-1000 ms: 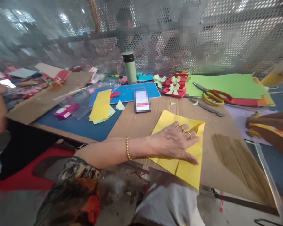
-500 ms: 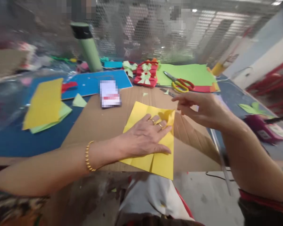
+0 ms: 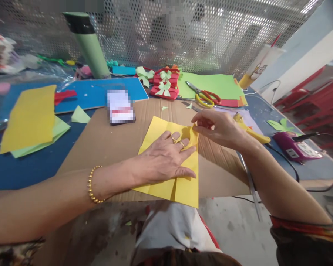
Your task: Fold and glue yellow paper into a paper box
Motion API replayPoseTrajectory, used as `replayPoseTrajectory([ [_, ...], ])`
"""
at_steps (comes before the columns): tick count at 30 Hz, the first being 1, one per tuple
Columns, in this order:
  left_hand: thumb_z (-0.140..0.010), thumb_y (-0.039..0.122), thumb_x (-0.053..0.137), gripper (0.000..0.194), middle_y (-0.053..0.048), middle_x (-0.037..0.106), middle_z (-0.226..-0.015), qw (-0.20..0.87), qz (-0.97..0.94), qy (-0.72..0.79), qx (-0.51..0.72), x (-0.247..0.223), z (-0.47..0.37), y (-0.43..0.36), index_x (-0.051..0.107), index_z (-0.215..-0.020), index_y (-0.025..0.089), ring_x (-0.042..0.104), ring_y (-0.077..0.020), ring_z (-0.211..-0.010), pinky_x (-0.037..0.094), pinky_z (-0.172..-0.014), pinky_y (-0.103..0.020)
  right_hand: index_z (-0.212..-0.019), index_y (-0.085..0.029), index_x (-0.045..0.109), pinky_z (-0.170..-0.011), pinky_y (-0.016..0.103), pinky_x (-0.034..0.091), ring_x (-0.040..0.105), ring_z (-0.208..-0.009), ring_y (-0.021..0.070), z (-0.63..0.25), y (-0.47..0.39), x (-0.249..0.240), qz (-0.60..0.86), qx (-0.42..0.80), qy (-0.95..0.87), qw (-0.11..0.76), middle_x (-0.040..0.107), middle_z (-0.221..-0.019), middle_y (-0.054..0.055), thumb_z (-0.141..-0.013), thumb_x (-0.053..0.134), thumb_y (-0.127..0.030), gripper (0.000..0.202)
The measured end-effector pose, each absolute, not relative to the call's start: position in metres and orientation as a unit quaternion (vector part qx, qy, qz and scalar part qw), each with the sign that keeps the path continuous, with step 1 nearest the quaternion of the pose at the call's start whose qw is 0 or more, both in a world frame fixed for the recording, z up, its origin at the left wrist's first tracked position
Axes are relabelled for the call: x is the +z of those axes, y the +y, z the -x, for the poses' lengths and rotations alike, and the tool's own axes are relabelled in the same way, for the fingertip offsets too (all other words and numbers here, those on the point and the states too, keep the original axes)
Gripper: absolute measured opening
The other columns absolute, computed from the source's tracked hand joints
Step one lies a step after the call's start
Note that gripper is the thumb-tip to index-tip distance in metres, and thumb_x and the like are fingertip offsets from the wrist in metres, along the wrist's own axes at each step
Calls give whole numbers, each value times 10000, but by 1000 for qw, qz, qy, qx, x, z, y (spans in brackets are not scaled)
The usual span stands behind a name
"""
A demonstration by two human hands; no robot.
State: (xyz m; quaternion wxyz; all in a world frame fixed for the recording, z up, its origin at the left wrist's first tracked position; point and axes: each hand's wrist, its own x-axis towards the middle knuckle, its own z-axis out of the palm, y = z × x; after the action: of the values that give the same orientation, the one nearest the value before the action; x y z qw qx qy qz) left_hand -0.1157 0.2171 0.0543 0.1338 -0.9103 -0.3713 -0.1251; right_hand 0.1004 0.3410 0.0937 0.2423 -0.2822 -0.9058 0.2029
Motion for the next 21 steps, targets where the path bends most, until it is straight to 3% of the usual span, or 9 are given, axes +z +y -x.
replayPoseTrajectory([
  [9,-1084,743,332,796,-218,745,-1143,110,902,-395,-134,62,117,215,752,-1345,119,644,-347,-1051,486,-908,-453,-847,-209,730,-646,300,430,536,-659,144,-96,350,81,284,162,-914,240,664,-740,17,-892,654,-276,111],
  [21,-1091,750,247,862,-210,728,-1114,93,906,-393,-130,61,118,217,783,-1310,112,638,-334,-1055,460,-885,-432,-861,-193,732,-683,292,430,602,-684,153,-87,355,68,351,170,-901,191,700,-735,22,-854,656,-286,120],
])
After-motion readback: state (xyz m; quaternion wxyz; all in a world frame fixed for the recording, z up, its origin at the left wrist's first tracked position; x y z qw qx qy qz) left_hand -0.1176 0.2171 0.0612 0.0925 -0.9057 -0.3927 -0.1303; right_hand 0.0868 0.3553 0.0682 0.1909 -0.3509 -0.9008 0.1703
